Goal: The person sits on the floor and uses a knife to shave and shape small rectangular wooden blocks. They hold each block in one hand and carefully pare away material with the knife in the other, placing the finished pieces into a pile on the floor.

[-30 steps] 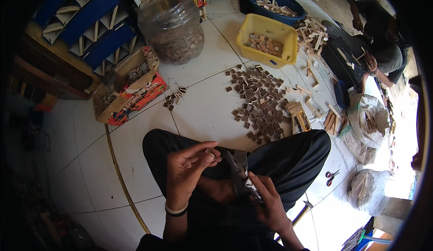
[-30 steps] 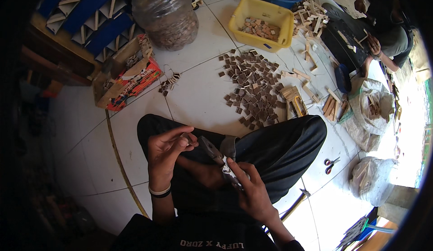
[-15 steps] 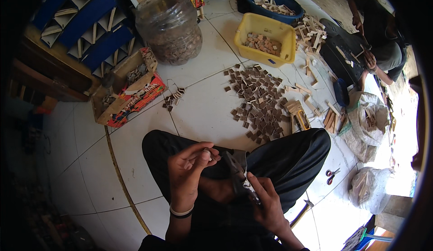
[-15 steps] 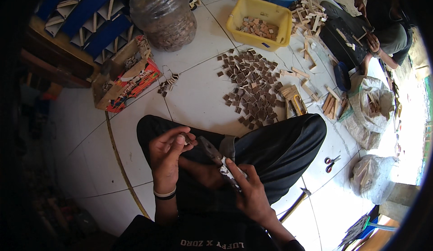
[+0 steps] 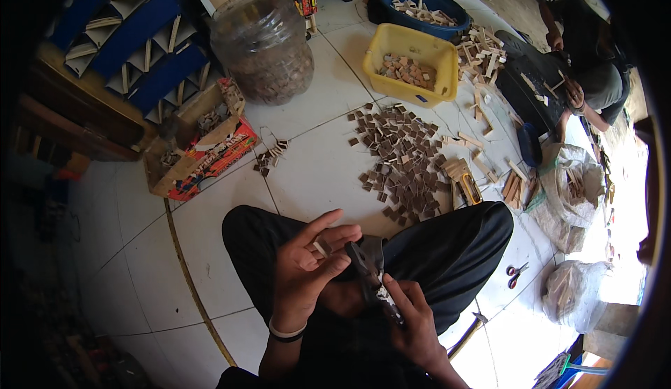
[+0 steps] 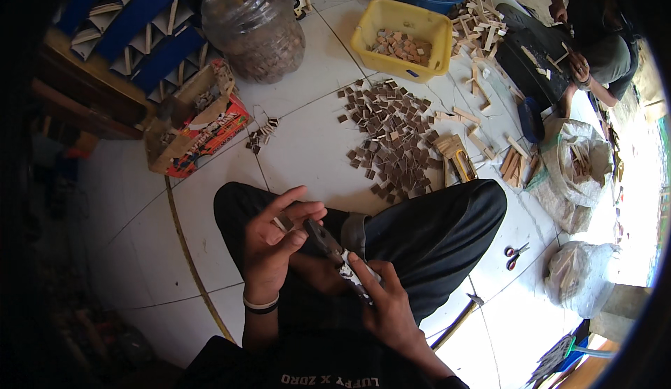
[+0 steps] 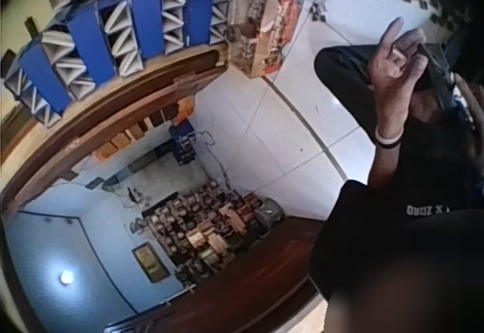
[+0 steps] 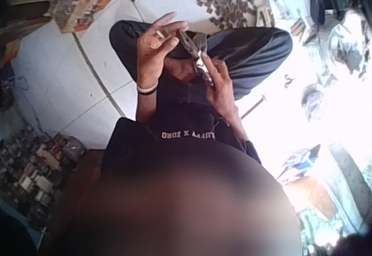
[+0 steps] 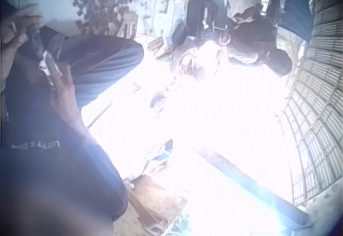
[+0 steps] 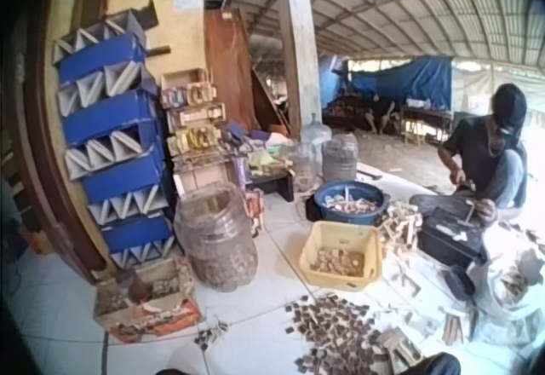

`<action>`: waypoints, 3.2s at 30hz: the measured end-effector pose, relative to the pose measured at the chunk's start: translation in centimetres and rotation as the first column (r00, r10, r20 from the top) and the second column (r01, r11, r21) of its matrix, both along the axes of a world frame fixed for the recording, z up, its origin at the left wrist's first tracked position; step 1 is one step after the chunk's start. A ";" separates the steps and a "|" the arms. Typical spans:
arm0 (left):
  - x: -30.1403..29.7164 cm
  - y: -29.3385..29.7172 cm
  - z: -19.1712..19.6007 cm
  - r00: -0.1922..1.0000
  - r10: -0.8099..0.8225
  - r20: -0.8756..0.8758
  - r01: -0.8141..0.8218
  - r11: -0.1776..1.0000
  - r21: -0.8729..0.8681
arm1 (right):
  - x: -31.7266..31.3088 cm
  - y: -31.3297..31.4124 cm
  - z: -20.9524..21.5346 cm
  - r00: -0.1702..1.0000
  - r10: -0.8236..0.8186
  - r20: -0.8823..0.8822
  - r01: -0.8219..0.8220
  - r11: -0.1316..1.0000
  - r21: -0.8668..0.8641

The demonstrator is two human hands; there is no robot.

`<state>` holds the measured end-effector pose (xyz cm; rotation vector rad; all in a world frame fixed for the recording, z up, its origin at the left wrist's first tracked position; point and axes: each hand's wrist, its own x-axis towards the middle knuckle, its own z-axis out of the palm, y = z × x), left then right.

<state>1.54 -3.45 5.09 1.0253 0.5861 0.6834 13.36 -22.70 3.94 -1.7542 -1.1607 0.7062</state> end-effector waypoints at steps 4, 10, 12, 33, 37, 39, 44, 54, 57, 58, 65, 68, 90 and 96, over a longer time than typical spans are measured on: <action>0.3 0.1 -0.6 0.998 -0.068 0.008 0.069 0.993 -0.095 | -0.3 -0.1 0.2 0.999 -0.011 -0.050 0.011 1.000 -0.001; -0.2 0.1 -0.3 0.998 -0.062 0.019 0.064 0.986 -0.155 | -0.6 -0.4 0.2 0.998 -0.019 -0.061 0.018 1.000 -0.024; -0.6 0.3 -0.1 0.998 -0.067 0.017 0.069 0.984 -0.164 | -0.8 -0.4 0.2 0.999 -0.025 -0.022 0.024 0.999 -0.047; -1.7 0.1 0.2 0.988 -0.092 0.121 0.104 0.990 -0.098 | -1.1 -1.3 0.7 0.996 0.066 -0.056 -0.068 0.997 -0.029; -2.0 -0.3 0.3 0.975 -0.057 0.217 0.095 0.981 -0.170 | -0.9 -1.6 1.1 0.765 0.254 -0.592 -0.245 0.965 0.097; -2.2 -0.4 0.4 0.963 -0.062 0.262 0.130 0.960 -0.249 | -0.8 -1.7 0.9 0.635 0.312 -0.707 -0.297 0.943 0.149; -2.1 -0.3 0.6 0.984 -0.063 0.165 0.089 0.984 -0.153 | -0.8 -1.5 0.5 0.641 0.324 -0.696 -0.288 0.942 0.173; -2.3 1.1 0.2 0.996 -0.010 0.094 0.010 1.000 -0.001 | -0.2 -1.4 0.1 0.750 0.251 -0.612 -0.261 0.962 0.075; -2.3 1.3 0.0 0.999 0.024 0.032 -0.029 0.984 0.176 | -0.3 -1.7 0.2 0.732 0.071 -0.677 -0.170 0.982 -0.081; -2.2 1.2 0.0 1.000 0.027 0.008 -0.028 0.978 0.208 | -0.3 -1.8 0.4 0.698 0.007 -0.716 -0.165 0.975 -0.151; -1.3 0.4 0.0 1.000 -0.021 -0.003 0.021 0.959 0.282 | -0.8 -1.5 1.4 0.555 0.062 -0.829 -0.180 0.983 -0.046; -1.6 0.2 0.3 0.998 -0.005 -0.056 0.018 0.971 0.239 | -0.7 -1.1 1.4 0.573 0.091 -0.815 -0.201 0.979 -0.031; -2.4 1.4 -1.4 0.990 -0.083 -0.113 0.120 0.918 0.378 | -1.6 -0.6 -2.4 0.649 0.128 -0.750 -0.270 0.961 -0.069; -2.8 1.4 -3.7 0.986 -0.139 -0.096 0.165 0.910 0.381 | -3.1 -0.6 -4.6 0.852 0.022 -0.523 -0.140 0.973 -0.186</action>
